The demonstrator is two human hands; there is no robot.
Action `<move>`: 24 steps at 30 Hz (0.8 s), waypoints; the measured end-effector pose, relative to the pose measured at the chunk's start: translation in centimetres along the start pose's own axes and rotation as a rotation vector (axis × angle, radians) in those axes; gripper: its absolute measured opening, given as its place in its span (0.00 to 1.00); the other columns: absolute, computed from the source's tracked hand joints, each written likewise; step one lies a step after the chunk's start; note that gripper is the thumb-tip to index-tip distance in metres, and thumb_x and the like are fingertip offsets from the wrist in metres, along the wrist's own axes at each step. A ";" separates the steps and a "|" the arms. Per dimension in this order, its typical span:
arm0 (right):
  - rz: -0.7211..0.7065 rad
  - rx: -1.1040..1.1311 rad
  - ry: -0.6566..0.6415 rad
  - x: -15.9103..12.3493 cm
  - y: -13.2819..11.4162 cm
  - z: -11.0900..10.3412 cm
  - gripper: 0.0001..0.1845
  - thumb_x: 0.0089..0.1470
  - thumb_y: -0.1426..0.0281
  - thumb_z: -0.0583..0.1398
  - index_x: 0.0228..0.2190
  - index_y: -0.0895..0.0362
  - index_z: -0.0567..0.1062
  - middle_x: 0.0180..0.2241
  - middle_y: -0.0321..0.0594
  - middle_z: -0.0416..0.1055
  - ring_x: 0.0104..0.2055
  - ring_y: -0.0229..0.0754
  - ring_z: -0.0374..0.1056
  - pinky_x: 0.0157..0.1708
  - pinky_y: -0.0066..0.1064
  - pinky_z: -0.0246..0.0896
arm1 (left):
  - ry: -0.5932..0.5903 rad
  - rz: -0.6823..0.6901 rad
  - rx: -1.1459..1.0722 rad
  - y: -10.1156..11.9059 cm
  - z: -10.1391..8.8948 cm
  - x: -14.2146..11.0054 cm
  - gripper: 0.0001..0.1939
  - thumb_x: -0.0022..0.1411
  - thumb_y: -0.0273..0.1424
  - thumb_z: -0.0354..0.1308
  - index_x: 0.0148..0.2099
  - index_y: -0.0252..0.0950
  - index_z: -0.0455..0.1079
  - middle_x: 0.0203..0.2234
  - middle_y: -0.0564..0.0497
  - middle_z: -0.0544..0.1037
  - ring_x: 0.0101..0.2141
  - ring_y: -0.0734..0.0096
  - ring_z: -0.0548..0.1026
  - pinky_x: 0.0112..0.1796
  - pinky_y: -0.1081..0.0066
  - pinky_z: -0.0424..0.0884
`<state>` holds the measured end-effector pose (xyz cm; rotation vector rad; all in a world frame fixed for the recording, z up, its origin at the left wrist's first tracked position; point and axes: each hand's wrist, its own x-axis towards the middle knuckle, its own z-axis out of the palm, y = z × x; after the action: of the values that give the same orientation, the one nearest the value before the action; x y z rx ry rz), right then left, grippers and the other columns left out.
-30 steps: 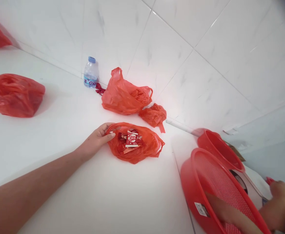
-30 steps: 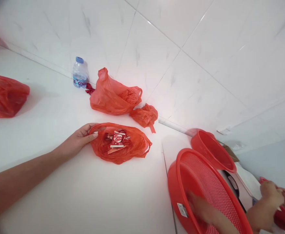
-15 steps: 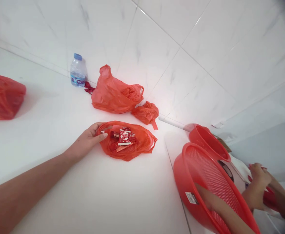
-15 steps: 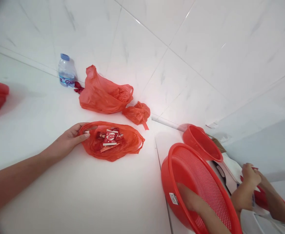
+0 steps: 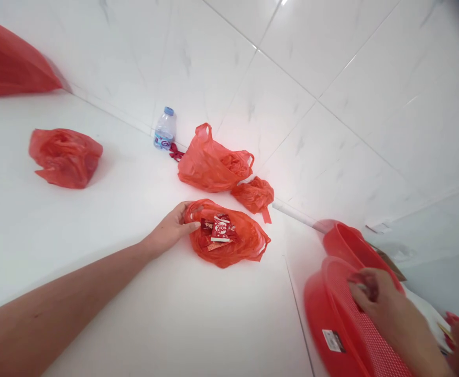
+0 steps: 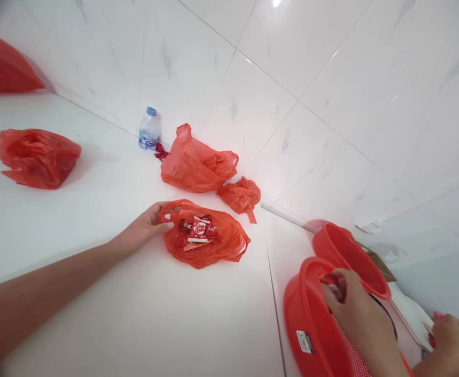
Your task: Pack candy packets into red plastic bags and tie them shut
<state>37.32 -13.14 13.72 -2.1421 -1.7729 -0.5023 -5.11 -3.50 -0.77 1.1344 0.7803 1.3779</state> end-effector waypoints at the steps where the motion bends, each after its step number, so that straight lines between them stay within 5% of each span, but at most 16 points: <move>1: 0.022 0.003 -0.042 0.7 -1.5 0.2 0.20 0.46 0.57 0.61 0.40 0.50 0.67 0.32 0.40 0.72 0.27 0.47 0.71 0.22 0.36 0.65 | -0.001 0.002 -0.002 0.0 0.0 0.0 0.29 0.51 0.41 0.64 0.54 0.41 0.62 0.52 0.45 0.71 0.52 0.50 0.68 0.50 0.54 0.67; 5: -0.039 0.301 0.120 -0.2 -8.9 0.1 0.19 0.44 0.56 0.61 0.38 0.48 0.66 0.39 0.45 0.70 0.34 0.48 0.72 0.20 0.33 0.66 | -0.003 0.006 -0.016 -0.1 0.0 0.0 0.32 0.49 0.40 0.66 0.55 0.41 0.61 0.52 0.44 0.71 0.52 0.49 0.68 0.50 0.54 0.68; 8: -0.173 0.478 0.037 -1.7 -14.1 1.7 0.13 0.49 0.60 0.58 0.36 0.51 0.68 0.36 0.43 0.71 0.33 0.45 0.71 0.21 0.30 0.66 | -0.008 0.027 -0.027 -0.2 0.1 -0.1 0.32 0.50 0.40 0.65 0.56 0.41 0.60 0.53 0.44 0.70 0.53 0.50 0.68 0.50 0.54 0.68; 13: -0.410 0.600 -0.147 -0.4 -19.9 7.4 0.15 0.53 0.65 0.56 0.43 0.53 0.65 0.38 0.39 0.72 0.36 0.42 0.71 0.38 0.36 0.68 | -0.013 0.034 -0.006 -0.2 0.1 -0.1 0.32 0.50 0.39 0.65 0.56 0.42 0.60 0.52 0.44 0.71 0.52 0.51 0.69 0.50 0.54 0.68; 18: -0.480 0.528 -0.133 1.1 -20.8 11.8 0.21 0.56 0.62 0.54 0.51 0.52 0.62 0.51 0.45 0.65 0.52 0.48 0.63 0.48 0.45 0.63 | -0.029 0.053 -0.001 -0.3 -0.1 0.0 0.31 0.50 0.40 0.64 0.55 0.40 0.61 0.52 0.44 0.71 0.52 0.52 0.69 0.50 0.55 0.68; 24: -0.317 0.503 0.131 0.6 -17.0 15.9 0.25 0.55 0.64 0.54 0.53 0.58 0.60 0.57 0.54 0.53 0.61 0.53 0.50 0.57 0.52 0.49 | -0.050 0.018 0.001 -0.2 -0.2 0.1 0.30 0.51 0.39 0.64 0.55 0.42 0.61 0.52 0.44 0.71 0.52 0.51 0.69 0.51 0.55 0.67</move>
<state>21.83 -2.30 0.21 -1.4708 -1.9227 -0.2253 -5.18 -3.32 -0.98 1.1744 0.7366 1.3590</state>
